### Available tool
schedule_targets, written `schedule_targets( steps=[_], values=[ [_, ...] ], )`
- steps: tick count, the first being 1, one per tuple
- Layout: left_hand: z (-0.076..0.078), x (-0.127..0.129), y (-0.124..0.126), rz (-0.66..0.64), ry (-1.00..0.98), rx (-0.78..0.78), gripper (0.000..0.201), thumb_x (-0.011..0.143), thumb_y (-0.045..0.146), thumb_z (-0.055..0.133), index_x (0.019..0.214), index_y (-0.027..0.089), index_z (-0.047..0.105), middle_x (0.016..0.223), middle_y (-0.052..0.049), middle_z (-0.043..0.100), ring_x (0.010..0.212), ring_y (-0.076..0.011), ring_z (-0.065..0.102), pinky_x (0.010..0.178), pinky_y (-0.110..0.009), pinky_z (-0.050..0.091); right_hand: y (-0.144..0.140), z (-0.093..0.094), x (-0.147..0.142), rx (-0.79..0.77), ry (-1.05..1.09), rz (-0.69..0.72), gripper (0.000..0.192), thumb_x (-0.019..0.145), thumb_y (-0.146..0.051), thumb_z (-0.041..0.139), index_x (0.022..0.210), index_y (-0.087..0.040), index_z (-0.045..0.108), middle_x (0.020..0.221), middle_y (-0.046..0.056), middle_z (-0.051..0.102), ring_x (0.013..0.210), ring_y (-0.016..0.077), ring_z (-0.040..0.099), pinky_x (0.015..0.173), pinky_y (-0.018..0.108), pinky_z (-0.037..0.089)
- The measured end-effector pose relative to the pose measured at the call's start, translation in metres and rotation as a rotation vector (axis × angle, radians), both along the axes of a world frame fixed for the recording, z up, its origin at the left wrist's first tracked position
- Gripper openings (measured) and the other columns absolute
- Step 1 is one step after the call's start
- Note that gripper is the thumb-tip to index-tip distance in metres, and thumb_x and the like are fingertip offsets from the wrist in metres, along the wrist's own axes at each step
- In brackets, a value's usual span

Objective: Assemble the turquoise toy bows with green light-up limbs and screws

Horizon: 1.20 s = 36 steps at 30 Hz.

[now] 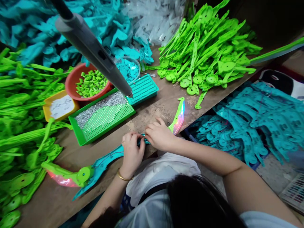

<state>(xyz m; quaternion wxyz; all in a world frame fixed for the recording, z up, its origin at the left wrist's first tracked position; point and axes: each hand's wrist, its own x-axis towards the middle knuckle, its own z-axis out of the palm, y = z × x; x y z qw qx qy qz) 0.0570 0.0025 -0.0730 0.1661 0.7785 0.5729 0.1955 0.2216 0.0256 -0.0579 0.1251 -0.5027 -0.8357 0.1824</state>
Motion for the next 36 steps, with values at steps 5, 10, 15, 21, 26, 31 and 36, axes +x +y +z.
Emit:
schedule_targets(
  steps=[5, 10, 15, 21, 26, 31, 36],
  values=[
    [0.002, 0.001, 0.0, 0.012, 0.038, -0.034, 0.012, 0.089, 0.019, 0.051, 0.094, 0.02, 0.062, 0.099, -0.008, 0.055, 0.097, -0.0255, 0.048, 0.085, -0.041, 0.039, -0.005, 0.003, 0.009, 0.005, -0.021, -0.007, 0.014, 0.09, -0.024, 0.055, 0.087, -0.017, 0.067, 0.098, 0.005, 0.068, 0.095, 0.0202, 0.058, 0.109, 0.05, 0.023],
    [0.005, -0.001, -0.001, -0.044, -0.018, -0.046, 0.02, 0.088, 0.016, 0.049, 0.099, 0.022, 0.066, 0.1, -0.008, 0.056, 0.099, -0.0243, 0.048, 0.09, -0.043, 0.036, -0.017, 0.0, 0.021, 0.113, -0.038, -0.006, 0.014, 0.09, -0.022, 0.055, 0.086, -0.017, 0.068, 0.105, 0.005, 0.068, 0.097, 0.021, 0.056, 0.109, 0.05, 0.022],
    [0.009, -0.002, -0.001, -0.117, 0.003, -0.086, 0.024, 0.084, 0.022, 0.055, 0.105, 0.024, 0.066, 0.107, -0.008, 0.054, 0.104, -0.0251, 0.048, 0.097, -0.047, 0.031, -0.023, -0.007, 0.026, 0.157, -0.027, -0.042, 0.013, 0.089, -0.022, 0.056, 0.083, -0.018, 0.067, 0.104, 0.004, 0.068, 0.096, 0.0199, 0.056, 0.11, 0.049, 0.021],
    [0.012, 0.001, 0.001, -0.154, 0.115, -0.091, 0.03, 0.085, 0.041, 0.059, 0.111, 0.029, 0.066, 0.109, -0.009, 0.052, 0.107, -0.0274, 0.045, 0.099, -0.051, 0.028, -0.025, -0.006, 0.026, 0.102, -0.031, -0.066, 0.013, 0.088, -0.022, 0.056, 0.083, -0.017, 0.067, 0.104, 0.004, 0.068, 0.098, 0.0205, 0.055, 0.11, 0.049, 0.021],
    [0.01, 0.0, 0.001, -0.172, 0.147, -0.109, 0.033, 0.087, 0.046, 0.057, 0.114, 0.028, 0.065, 0.11, -0.01, 0.051, 0.107, -0.027, 0.045, 0.1, -0.052, 0.028, -0.026, -0.007, 0.026, 0.099, -0.064, -0.065, 0.014, 0.09, -0.024, 0.054, 0.084, -0.017, 0.065, 0.105, 0.005, 0.067, 0.098, 0.0209, 0.054, 0.11, 0.05, 0.019],
    [0.009, 0.001, 0.001, -0.163, 0.141, -0.099, 0.031, 0.089, 0.044, 0.055, 0.112, 0.027, 0.066, 0.107, -0.01, 0.052, 0.106, -0.0269, 0.046, 0.101, -0.053, 0.026, -0.028, -0.005, 0.021, 0.084, -0.185, -0.05, 0.016, 0.09, -0.022, 0.05, 0.091, -0.016, 0.065, 0.102, 0.008, 0.066, 0.099, 0.0237, 0.052, 0.108, 0.048, 0.023],
    [0.011, 0.0, 0.003, -0.15, 0.09, -0.138, 0.029, 0.088, 0.041, 0.055, 0.111, 0.025, 0.066, 0.107, -0.01, 0.053, 0.106, -0.0262, 0.046, 0.099, -0.052, 0.029, -0.026, 0.004, 0.023, 0.068, -0.229, -0.034, 0.015, 0.088, -0.023, 0.055, 0.09, -0.018, 0.069, 0.112, 0.009, 0.065, 0.108, 0.0267, 0.05, 0.109, 0.052, 0.021]
  ],
)
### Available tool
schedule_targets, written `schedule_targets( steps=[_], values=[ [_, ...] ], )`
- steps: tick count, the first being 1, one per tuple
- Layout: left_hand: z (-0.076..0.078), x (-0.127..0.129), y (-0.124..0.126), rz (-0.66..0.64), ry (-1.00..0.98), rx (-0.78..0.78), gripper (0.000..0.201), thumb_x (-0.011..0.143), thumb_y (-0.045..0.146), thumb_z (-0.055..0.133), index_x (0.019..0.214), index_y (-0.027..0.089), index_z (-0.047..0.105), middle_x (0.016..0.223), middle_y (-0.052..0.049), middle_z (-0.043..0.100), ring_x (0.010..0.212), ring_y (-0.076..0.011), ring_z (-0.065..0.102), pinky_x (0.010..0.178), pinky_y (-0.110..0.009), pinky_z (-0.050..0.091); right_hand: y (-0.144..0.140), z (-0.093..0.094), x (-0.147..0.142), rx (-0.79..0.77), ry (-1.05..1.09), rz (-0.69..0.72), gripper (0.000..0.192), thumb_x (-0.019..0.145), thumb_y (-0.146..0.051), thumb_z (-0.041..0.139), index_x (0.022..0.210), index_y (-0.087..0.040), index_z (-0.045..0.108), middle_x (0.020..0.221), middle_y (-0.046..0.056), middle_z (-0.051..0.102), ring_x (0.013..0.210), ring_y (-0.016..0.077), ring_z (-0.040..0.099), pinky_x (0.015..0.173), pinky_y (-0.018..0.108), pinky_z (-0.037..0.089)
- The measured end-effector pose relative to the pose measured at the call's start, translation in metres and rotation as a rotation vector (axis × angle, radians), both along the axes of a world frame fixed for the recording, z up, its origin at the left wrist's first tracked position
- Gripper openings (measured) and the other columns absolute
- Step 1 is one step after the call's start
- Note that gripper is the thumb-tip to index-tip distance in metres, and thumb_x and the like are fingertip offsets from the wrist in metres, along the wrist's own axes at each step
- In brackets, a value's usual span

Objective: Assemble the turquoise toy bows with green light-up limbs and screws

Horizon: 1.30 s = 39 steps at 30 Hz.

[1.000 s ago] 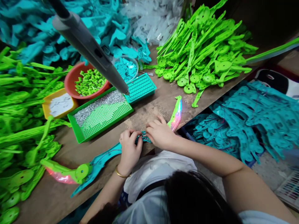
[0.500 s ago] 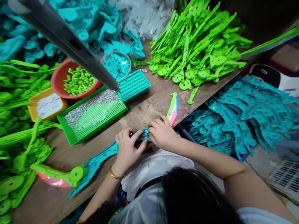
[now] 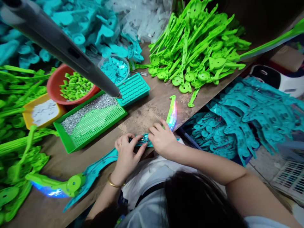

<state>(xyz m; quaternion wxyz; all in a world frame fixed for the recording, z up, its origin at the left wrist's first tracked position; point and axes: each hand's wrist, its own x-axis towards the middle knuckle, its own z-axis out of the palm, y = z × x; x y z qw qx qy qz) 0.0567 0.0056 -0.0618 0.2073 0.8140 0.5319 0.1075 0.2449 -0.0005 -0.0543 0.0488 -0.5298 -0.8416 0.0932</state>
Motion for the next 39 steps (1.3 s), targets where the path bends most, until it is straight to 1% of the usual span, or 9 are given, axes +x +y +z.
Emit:
schedule_targets(
  steps=[5, 8, 11, 14, 18, 24, 27, 32, 39],
  values=[
    [0.005, -0.007, 0.007, -0.036, -0.075, -0.141, 0.027, 0.093, 0.031, 0.048, 0.115, 0.029, 0.064, 0.11, -0.007, 0.053, 0.105, -0.0234, 0.046, 0.093, -0.044, 0.035, 0.005, 0.004, 0.007, -0.061, 0.143, -0.022, 0.015, 0.087, -0.032, 0.061, 0.091, -0.021, 0.071, 0.12, 0.006, 0.064, 0.114, 0.0252, 0.05, 0.111, 0.054, 0.02],
    [0.006, -0.01, 0.012, -0.045, -0.097, -0.164, 0.028, 0.092, 0.027, 0.049, 0.115, 0.031, 0.065, 0.108, -0.005, 0.054, 0.103, -0.0224, 0.047, 0.091, -0.042, 0.036, 0.008, 0.001, 0.004, -0.113, 0.199, -0.034, 0.016, 0.086, -0.035, 0.064, 0.094, -0.022, 0.07, 0.118, 0.005, 0.066, 0.113, 0.0244, 0.052, 0.11, 0.056, 0.02],
    [0.005, -0.014, 0.017, -0.003, -0.143, -0.157, 0.022, 0.089, 0.027, 0.056, 0.107, 0.028, 0.068, 0.103, -0.005, 0.056, 0.101, -0.0223, 0.049, 0.09, -0.041, 0.039, 0.01, -0.002, 0.001, -0.139, 0.201, -0.033, 0.014, 0.085, -0.034, 0.065, 0.093, -0.023, 0.069, 0.117, 0.004, 0.067, 0.11, 0.0242, 0.053, 0.109, 0.056, 0.02],
    [0.002, -0.018, 0.021, 0.023, -0.179, -0.131, 0.015, 0.084, 0.028, 0.062, 0.096, 0.024, 0.071, 0.098, -0.005, 0.058, 0.098, -0.0219, 0.05, 0.089, -0.039, 0.042, 0.011, -0.004, 0.0, -0.125, 0.173, -0.023, 0.014, 0.084, -0.034, 0.066, 0.093, -0.023, 0.069, 0.118, 0.004, 0.067, 0.11, 0.0248, 0.053, 0.109, 0.057, 0.02],
    [0.001, -0.021, 0.019, -0.049, -0.092, -0.025, 0.016, 0.087, 0.029, 0.059, 0.094, 0.025, 0.073, 0.1, -0.007, 0.059, 0.099, -0.0239, 0.049, 0.087, -0.041, 0.04, 0.01, -0.005, 0.002, -0.089, 0.149, -0.013, 0.014, 0.085, -0.036, 0.066, 0.092, -0.024, 0.068, 0.118, 0.003, 0.067, 0.11, 0.0246, 0.053, 0.109, 0.058, 0.018],
    [0.005, -0.022, 0.005, -0.181, 0.101, 0.166, 0.026, 0.091, 0.031, 0.052, 0.11, 0.022, 0.068, 0.11, -0.012, 0.06, 0.107, -0.0281, 0.047, 0.099, -0.052, 0.031, 0.006, -0.007, 0.002, -0.036, 0.129, -0.032, 0.019, 0.084, -0.037, 0.066, 0.096, -0.022, 0.066, 0.116, 0.005, 0.066, 0.109, 0.0249, 0.053, 0.11, 0.059, 0.017],
    [0.005, -0.024, 0.001, -0.211, 0.118, 0.181, 0.032, 0.09, 0.035, 0.053, 0.116, 0.019, 0.064, 0.113, -0.014, 0.059, 0.109, -0.0292, 0.046, 0.102, -0.054, 0.029, 0.004, -0.009, 0.002, 0.009, 0.107, -0.057, 0.024, 0.083, -0.039, 0.066, 0.097, -0.019, 0.063, 0.114, 0.007, 0.066, 0.108, 0.0254, 0.054, 0.112, 0.057, 0.018],
    [-0.002, -0.029, 0.001, -0.232, 0.028, 0.199, 0.034, 0.09, 0.031, 0.053, 0.119, 0.015, 0.061, 0.115, -0.015, 0.056, 0.11, -0.0287, 0.044, 0.099, -0.049, 0.036, -0.002, -0.005, 0.008, -0.007, 0.15, -0.016, 0.014, 0.087, -0.033, 0.062, 0.089, -0.019, 0.064, 0.112, 0.005, 0.066, 0.106, 0.0229, 0.055, 0.113, 0.057, 0.018],
    [-0.006, -0.028, 0.002, -0.204, -0.029, 0.179, 0.032, 0.09, 0.032, 0.053, 0.118, 0.018, 0.06, 0.113, -0.013, 0.057, 0.11, -0.0279, 0.046, 0.099, -0.048, 0.038, -0.008, -0.003, 0.013, 0.03, 0.175, -0.016, 0.017, 0.092, -0.03, 0.054, 0.089, -0.022, 0.069, 0.114, 0.006, 0.065, 0.11, 0.0226, 0.053, 0.113, 0.059, 0.016]
  ],
)
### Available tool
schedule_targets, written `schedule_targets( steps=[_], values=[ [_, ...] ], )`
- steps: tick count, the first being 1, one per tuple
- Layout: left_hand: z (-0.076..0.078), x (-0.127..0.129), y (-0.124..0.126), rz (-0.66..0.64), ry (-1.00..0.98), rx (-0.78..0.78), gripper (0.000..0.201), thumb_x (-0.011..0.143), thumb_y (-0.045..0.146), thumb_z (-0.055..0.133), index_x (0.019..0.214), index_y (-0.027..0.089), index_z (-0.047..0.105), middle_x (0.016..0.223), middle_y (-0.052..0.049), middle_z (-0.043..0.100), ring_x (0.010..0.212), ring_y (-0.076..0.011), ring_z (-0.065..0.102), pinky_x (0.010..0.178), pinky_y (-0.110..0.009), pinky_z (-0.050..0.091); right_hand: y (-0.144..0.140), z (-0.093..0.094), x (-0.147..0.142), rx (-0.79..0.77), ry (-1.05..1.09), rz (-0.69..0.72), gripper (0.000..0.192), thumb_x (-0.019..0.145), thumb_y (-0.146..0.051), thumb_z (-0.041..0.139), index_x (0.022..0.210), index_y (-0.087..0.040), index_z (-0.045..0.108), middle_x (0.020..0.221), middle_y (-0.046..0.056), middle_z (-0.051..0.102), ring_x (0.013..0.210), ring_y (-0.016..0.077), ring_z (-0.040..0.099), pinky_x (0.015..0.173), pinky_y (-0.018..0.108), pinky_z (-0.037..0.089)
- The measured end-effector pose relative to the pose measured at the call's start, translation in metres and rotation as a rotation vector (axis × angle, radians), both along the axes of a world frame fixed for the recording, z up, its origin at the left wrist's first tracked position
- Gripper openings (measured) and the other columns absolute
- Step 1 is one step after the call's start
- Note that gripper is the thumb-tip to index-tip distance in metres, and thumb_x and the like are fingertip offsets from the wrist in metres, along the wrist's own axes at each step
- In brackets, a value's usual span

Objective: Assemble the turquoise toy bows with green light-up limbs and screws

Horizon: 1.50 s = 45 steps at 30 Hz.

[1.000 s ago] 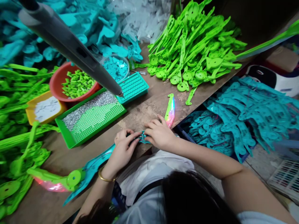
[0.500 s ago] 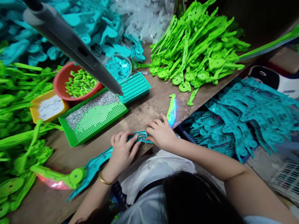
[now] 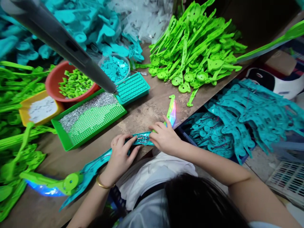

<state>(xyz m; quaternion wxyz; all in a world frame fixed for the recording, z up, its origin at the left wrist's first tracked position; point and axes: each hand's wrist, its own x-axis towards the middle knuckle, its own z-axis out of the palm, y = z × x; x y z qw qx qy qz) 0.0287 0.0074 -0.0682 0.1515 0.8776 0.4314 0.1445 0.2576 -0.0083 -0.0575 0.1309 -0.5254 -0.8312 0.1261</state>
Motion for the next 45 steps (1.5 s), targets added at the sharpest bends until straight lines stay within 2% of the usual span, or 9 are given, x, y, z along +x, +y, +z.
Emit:
schedule_targets(
  steps=[8, 13, 20, 23, 28, 33, 39, 45],
  values=[
    [0.009, 0.013, 0.007, -0.004, 0.077, 0.108, 0.026, 0.089, 0.034, 0.054, 0.103, 0.014, 0.063, 0.103, -0.013, 0.06, 0.104, -0.0273, 0.047, 0.104, -0.05, 0.031, 0.007, -0.002, -0.007, -0.044, -0.022, -0.007, 0.017, 0.091, -0.027, 0.054, 0.086, -0.02, 0.068, 0.114, 0.006, 0.066, 0.107, 0.023, 0.053, 0.113, 0.059, 0.015],
    [0.007, 0.017, 0.01, -0.081, 0.082, 0.03, 0.032, 0.087, 0.043, 0.057, 0.114, 0.027, 0.064, 0.11, -0.012, 0.054, 0.107, -0.028, 0.046, 0.103, -0.053, 0.03, 0.009, -0.003, -0.007, -0.066, -0.057, 0.005, 0.017, 0.09, -0.026, 0.053, 0.087, -0.02, 0.068, 0.113, 0.006, 0.065, 0.108, 0.0236, 0.052, 0.112, 0.057, 0.017],
    [0.003, 0.02, 0.01, -0.082, 0.165, 0.045, 0.03, 0.088, 0.045, 0.054, 0.112, 0.033, 0.067, 0.112, -0.013, 0.05, 0.109, -0.0293, 0.044, 0.104, -0.059, 0.028, 0.01, 0.001, -0.013, -0.039, -0.118, -0.013, 0.016, 0.089, -0.023, 0.054, 0.086, -0.019, 0.069, 0.107, 0.007, 0.067, 0.103, 0.0241, 0.053, 0.108, 0.053, 0.027],
    [0.002, 0.02, 0.009, -0.08, 0.161, 0.071, 0.03, 0.088, 0.045, 0.053, 0.112, 0.034, 0.067, 0.113, -0.013, 0.049, 0.111, -0.0298, 0.043, 0.104, -0.06, 0.029, 0.007, 0.001, -0.01, -0.034, -0.09, -0.017, 0.016, 0.089, -0.024, 0.055, 0.086, -0.02, 0.07, 0.112, 0.006, 0.067, 0.107, 0.0246, 0.053, 0.109, 0.056, 0.023],
    [0.008, 0.022, 0.01, -0.094, 0.162, 0.09, 0.029, 0.087, 0.044, 0.056, 0.11, 0.032, 0.067, 0.113, -0.013, 0.051, 0.109, -0.0298, 0.045, 0.103, -0.061, 0.031, -0.005, 0.003, 0.007, -0.048, 0.091, -0.055, 0.02, 0.09, -0.021, 0.054, 0.1, -0.027, 0.07, 0.121, 0.004, 0.065, 0.114, 0.0221, 0.054, 0.113, 0.057, 0.013],
    [0.017, 0.028, 0.011, -0.11, 0.196, 0.13, 0.028, 0.083, 0.043, 0.061, 0.106, 0.027, 0.068, 0.116, -0.014, 0.052, 0.112, -0.0322, 0.046, 0.105, -0.063, 0.029, -0.011, 0.009, 0.02, 0.0, 0.172, -0.179, 0.018, 0.09, -0.019, 0.051, 0.099, -0.022, 0.066, 0.117, 0.005, 0.067, 0.111, 0.0202, 0.058, 0.113, 0.054, 0.014],
    [0.017, 0.029, 0.006, -0.128, 0.171, 0.136, 0.031, 0.085, 0.042, 0.059, 0.11, 0.025, 0.066, 0.116, -0.014, 0.053, 0.113, -0.0319, 0.046, 0.107, -0.061, 0.03, -0.01, 0.006, 0.015, -0.016, 0.141, -0.205, 0.022, 0.09, -0.03, 0.055, 0.11, -0.02, 0.06, 0.117, 0.008, 0.065, 0.113, 0.021, 0.057, 0.114, 0.051, 0.013],
    [0.011, 0.027, 0.004, -0.128, 0.137, 0.132, 0.035, 0.087, 0.038, 0.056, 0.117, 0.021, 0.063, 0.116, -0.015, 0.054, 0.113, -0.0313, 0.045, 0.107, -0.058, 0.031, -0.007, -0.001, -0.001, -0.02, 0.03, -0.204, 0.025, 0.088, -0.029, 0.056, 0.112, -0.019, 0.058, 0.112, 0.007, 0.066, 0.111, 0.0232, 0.055, 0.114, 0.051, 0.01]
  ],
)
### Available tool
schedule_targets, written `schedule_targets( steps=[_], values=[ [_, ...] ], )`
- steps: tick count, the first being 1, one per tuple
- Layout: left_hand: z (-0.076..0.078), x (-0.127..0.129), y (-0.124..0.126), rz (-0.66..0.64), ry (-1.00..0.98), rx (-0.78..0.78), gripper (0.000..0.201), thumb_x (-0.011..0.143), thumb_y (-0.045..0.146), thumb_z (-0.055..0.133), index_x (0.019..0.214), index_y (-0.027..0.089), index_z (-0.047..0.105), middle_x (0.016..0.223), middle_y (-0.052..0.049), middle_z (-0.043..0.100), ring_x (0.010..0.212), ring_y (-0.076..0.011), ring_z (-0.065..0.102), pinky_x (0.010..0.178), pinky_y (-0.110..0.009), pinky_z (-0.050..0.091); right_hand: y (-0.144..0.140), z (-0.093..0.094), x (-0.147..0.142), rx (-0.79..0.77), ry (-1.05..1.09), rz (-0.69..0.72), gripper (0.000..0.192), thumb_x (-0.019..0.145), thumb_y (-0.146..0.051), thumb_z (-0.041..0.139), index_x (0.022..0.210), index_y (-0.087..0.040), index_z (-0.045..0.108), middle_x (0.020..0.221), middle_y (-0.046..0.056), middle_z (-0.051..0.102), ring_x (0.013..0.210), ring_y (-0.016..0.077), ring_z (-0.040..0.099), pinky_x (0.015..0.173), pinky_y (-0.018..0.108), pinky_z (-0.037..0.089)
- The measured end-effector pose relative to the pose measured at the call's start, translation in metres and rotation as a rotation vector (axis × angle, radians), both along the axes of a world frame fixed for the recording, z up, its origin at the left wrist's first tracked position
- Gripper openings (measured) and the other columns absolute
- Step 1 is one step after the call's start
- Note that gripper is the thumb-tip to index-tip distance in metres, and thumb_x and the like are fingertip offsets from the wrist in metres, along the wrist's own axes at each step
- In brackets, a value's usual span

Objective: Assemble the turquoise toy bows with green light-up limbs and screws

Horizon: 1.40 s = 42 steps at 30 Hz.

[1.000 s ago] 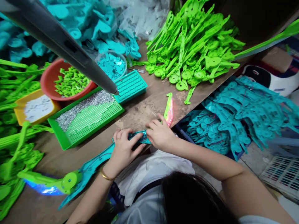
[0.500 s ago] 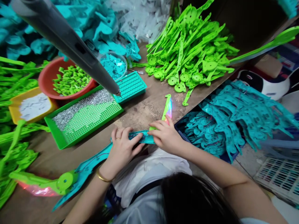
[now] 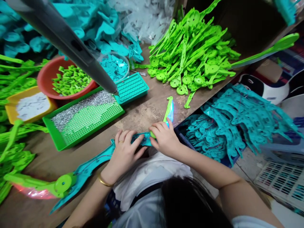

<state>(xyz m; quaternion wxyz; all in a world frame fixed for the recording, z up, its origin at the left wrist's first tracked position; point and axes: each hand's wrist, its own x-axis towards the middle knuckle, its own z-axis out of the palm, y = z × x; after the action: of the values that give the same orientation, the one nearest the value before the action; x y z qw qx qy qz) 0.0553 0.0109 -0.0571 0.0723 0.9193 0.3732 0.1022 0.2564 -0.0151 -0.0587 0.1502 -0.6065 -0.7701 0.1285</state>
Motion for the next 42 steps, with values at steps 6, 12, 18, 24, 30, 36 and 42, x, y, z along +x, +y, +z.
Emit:
schedule_targets(
  steps=[6, 12, 18, 24, 30, 36, 42],
  values=[
    [-0.008, -0.003, 0.001, 0.023, -0.051, -0.077, 0.036, 0.089, 0.036, 0.055, 0.119, 0.019, 0.061, 0.115, -0.015, 0.052, 0.113, -0.0309, 0.044, 0.102, -0.053, 0.038, 0.011, -0.003, -0.008, -0.049, -0.205, 0.006, 0.019, 0.087, -0.032, 0.057, 0.098, -0.017, 0.06, 0.097, 0.007, 0.063, 0.097, 0.0248, 0.055, 0.109, 0.048, 0.022],
    [-0.012, -0.005, 0.003, 0.011, -0.111, -0.176, 0.036, 0.09, 0.038, 0.054, 0.122, 0.022, 0.059, 0.118, -0.013, 0.051, 0.112, -0.0298, 0.045, 0.099, -0.052, 0.04, 0.015, -0.007, 0.002, -0.035, -0.105, 0.152, 0.014, 0.088, -0.026, 0.056, 0.099, -0.02, 0.063, 0.1, 0.006, 0.062, 0.098, 0.0218, 0.053, 0.108, 0.045, 0.025],
    [-0.012, -0.01, 0.003, 0.04, -0.252, -0.303, 0.045, 0.089, 0.036, 0.057, 0.129, 0.017, 0.046, 0.121, -0.013, 0.052, 0.116, -0.027, 0.046, 0.101, -0.048, 0.041, 0.011, -0.005, 0.003, 0.018, -0.029, 0.219, 0.015, 0.092, -0.026, 0.051, 0.096, -0.023, 0.066, 0.116, 0.007, 0.062, 0.108, 0.0224, 0.053, 0.109, 0.052, 0.021],
    [-0.003, -0.021, 0.004, 0.124, -0.301, -0.276, 0.031, 0.088, 0.034, 0.058, 0.114, 0.019, 0.053, 0.118, -0.011, 0.053, 0.117, -0.0259, 0.047, 0.101, -0.047, 0.04, 0.012, -0.002, 0.0, 0.008, -0.014, 0.223, 0.017, 0.092, -0.03, 0.053, 0.089, -0.02, 0.066, 0.115, 0.007, 0.064, 0.106, 0.0218, 0.053, 0.11, 0.052, 0.021],
    [-0.008, -0.022, 0.003, 0.14, -0.245, -0.21, 0.028, 0.088, 0.035, 0.058, 0.112, 0.019, 0.059, 0.117, -0.012, 0.054, 0.116, -0.0275, 0.046, 0.103, -0.049, 0.038, 0.013, -0.005, -0.001, -0.003, -0.018, 0.198, 0.018, 0.093, -0.027, 0.05, 0.087, -0.019, 0.066, 0.112, 0.006, 0.065, 0.105, 0.0212, 0.054, 0.111, 0.052, 0.021],
    [-0.013, -0.02, 0.002, 0.154, -0.179, -0.144, 0.03, 0.088, 0.038, 0.058, 0.109, 0.018, 0.061, 0.118, -0.013, 0.055, 0.118, -0.0293, 0.045, 0.106, -0.053, 0.033, 0.014, -0.009, -0.006, 0.093, -0.113, 0.176, 0.017, 0.091, -0.025, 0.052, 0.086, -0.019, 0.067, 0.113, 0.008, 0.066, 0.107, 0.0229, 0.053, 0.111, 0.052, 0.021],
    [-0.012, -0.019, 0.001, 0.158, -0.157, -0.148, 0.03, 0.088, 0.039, 0.057, 0.109, 0.018, 0.061, 0.119, -0.013, 0.056, 0.119, -0.0286, 0.044, 0.108, -0.053, 0.03, 0.005, 0.001, 0.003, 0.093, -0.154, 0.255, 0.018, 0.092, -0.028, 0.052, 0.091, -0.022, 0.07, 0.123, 0.005, 0.064, 0.114, 0.0247, 0.051, 0.114, 0.056, 0.014]
  ],
)
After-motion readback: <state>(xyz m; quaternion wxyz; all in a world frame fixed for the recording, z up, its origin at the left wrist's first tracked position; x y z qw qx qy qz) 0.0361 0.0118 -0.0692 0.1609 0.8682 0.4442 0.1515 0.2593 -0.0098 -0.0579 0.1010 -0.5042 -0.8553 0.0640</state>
